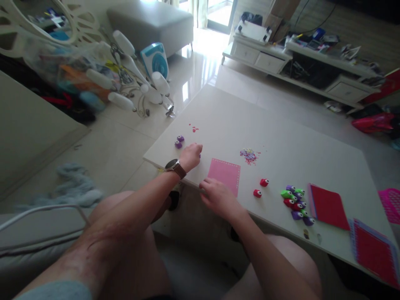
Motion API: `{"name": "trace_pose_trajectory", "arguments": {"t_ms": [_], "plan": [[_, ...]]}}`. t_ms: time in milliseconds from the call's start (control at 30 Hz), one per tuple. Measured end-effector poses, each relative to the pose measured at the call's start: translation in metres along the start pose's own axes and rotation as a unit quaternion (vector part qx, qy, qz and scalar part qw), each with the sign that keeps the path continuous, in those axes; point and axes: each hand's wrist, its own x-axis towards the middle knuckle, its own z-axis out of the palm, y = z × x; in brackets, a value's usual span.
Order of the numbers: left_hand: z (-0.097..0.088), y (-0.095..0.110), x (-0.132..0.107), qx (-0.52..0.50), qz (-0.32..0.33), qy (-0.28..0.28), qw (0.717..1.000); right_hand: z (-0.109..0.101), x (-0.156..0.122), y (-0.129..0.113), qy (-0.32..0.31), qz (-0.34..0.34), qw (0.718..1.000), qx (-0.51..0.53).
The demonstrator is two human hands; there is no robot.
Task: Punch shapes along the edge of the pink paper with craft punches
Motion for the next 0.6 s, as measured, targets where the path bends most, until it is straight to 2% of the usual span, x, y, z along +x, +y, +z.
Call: {"name": "trace_pose_trajectory", "arguments": {"t_ms": [200, 333, 467, 600], "plan": [[-0.002, 0.001, -0.002, 0.038, -0.006, -0.016, 0.999, 0.015, -0.006, -0.017, -0.045, -0.049, 0.998, -0.023], [-0.004, 0.014, -0.007, 0.052, -0.003, 0.000, 0.999, 0.022, -0.011, -0.021, -0.056, -0.070, 0.995, -0.034], [0.000, 0.028, -0.009, 0.050, 0.012, -0.035, 0.998, 0.025, -0.017, -0.026, -0.064, -0.081, 0.994, -0.025], [0.001, 0.022, -0.003, 0.057, -0.012, -0.040, 0.997, 0.024, -0.020, -0.031, -0.074, -0.088, 0.993, -0.020]]}}
